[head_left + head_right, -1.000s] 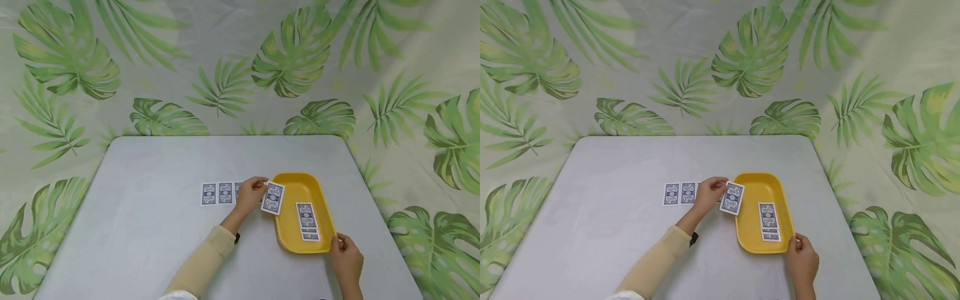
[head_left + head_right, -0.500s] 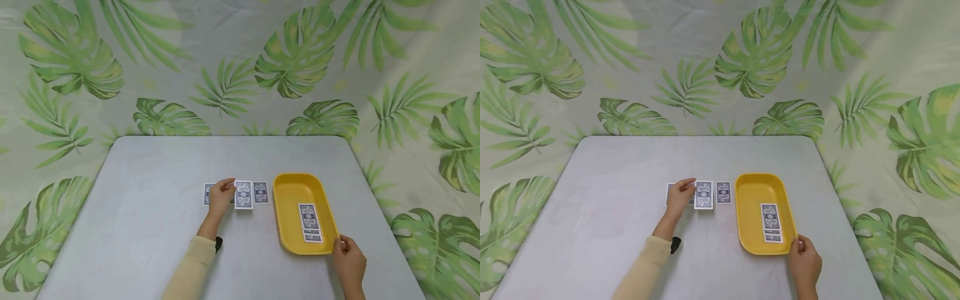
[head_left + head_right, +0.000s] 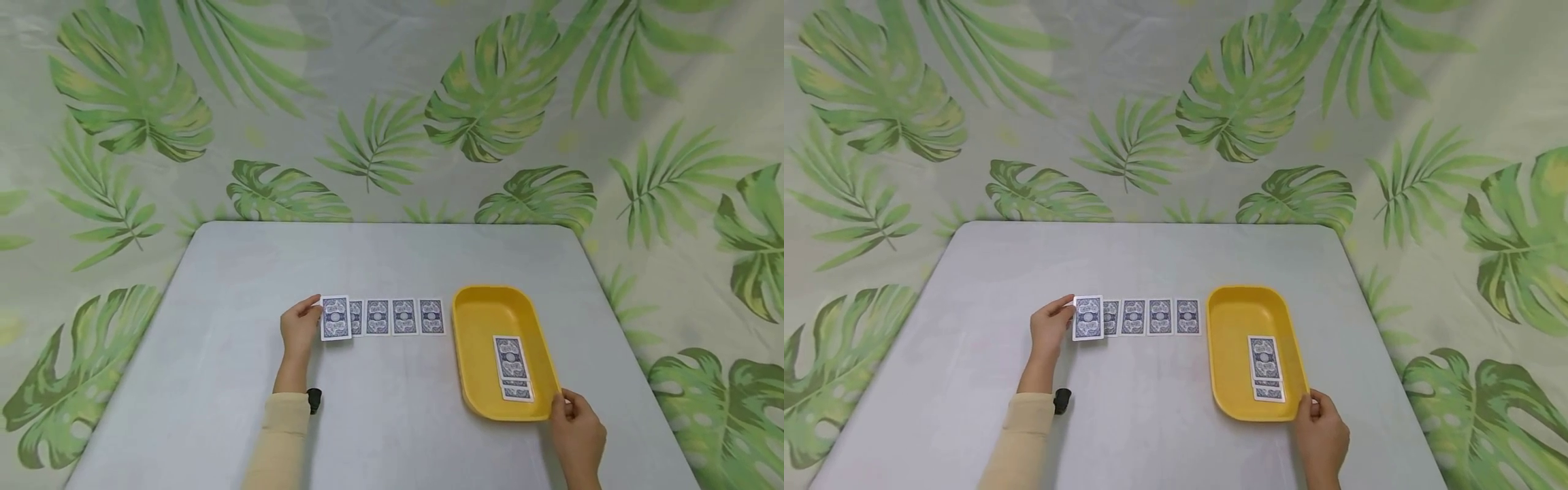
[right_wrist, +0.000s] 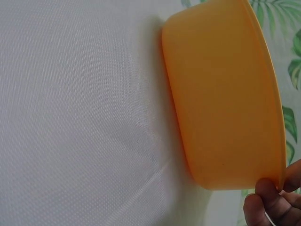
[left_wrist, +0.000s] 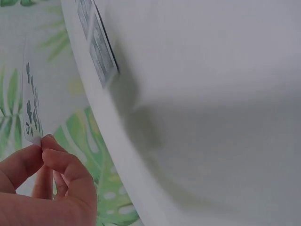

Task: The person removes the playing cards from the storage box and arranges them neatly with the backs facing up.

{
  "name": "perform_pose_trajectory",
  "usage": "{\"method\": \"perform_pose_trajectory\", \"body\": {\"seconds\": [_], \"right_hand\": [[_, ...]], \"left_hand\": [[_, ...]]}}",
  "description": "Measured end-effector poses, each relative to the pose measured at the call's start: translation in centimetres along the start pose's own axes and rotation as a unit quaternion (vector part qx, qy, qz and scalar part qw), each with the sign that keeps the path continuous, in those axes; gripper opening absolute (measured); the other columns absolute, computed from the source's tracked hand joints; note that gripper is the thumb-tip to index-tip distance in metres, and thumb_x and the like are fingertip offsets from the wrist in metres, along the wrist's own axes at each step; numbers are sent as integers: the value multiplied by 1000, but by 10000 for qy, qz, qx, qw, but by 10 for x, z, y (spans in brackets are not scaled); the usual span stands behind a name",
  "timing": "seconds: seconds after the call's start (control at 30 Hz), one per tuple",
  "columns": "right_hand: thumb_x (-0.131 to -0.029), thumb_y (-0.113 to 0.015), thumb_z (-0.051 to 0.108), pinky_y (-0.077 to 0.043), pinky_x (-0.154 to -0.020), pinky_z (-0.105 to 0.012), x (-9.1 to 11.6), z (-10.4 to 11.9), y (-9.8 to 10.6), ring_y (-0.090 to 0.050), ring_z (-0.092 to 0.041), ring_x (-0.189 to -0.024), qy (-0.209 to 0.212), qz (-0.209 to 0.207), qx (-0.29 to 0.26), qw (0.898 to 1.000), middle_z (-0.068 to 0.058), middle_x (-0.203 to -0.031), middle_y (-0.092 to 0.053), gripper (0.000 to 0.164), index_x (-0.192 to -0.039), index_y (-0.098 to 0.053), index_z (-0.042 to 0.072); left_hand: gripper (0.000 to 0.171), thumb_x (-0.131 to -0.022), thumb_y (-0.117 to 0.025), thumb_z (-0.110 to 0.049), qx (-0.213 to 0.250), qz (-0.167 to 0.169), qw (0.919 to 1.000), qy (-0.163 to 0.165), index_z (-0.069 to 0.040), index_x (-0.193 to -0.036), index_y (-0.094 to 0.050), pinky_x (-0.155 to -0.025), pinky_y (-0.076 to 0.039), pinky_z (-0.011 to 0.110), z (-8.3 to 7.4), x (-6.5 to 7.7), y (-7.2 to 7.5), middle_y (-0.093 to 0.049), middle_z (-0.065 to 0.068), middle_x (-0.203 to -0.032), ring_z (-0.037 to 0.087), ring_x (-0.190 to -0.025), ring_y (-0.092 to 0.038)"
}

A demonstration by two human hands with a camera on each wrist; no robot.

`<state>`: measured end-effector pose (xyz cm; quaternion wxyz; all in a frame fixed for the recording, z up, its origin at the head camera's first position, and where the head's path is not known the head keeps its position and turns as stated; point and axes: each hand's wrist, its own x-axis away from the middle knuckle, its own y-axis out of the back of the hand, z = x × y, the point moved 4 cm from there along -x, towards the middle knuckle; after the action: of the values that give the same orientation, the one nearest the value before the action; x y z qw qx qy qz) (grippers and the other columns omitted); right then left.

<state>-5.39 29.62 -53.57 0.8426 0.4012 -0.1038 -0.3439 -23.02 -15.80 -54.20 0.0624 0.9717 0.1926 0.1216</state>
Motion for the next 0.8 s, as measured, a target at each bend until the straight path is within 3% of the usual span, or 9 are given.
{"method": "perform_pose_trajectory", "body": {"seconds": [0.3,0.5,0.8], "right_hand": [[-94,-54,13,-35,-44,-26,0,-1,-1,-47,-18,-54,15,-6,-54,10000,-10,-65,-57,27,-105,-66,-9],[-94,-54,13,-35,-44,-25,0,-1,-1,-48,-18,-54,41,-14,-48,10000,-11,-65,-58,28,-105,-65,-10],[-94,-54,13,-35,-44,-25,0,-2,-1,-47,-17,-53,59,-8,-50,10000,-10,-64,-58,28,-105,-66,-9]], "left_hand": [[27,-91,-59,-5,-426,-153,9988,182,3,-115,-68,-68,-45,21,8,-23,21,-67,19,-103,19,-87,-59],[27,-90,-58,-5,-647,-148,9971,382,3,-114,-68,-82,-45,34,18,-32,20,-66,22,-110,28,-98,-60],[26,-90,-59,-5,-848,-155,9960,252,2,-113,-68,-84,-45,36,23,-40,14,-67,22,-109,30,-99,-61]]}}
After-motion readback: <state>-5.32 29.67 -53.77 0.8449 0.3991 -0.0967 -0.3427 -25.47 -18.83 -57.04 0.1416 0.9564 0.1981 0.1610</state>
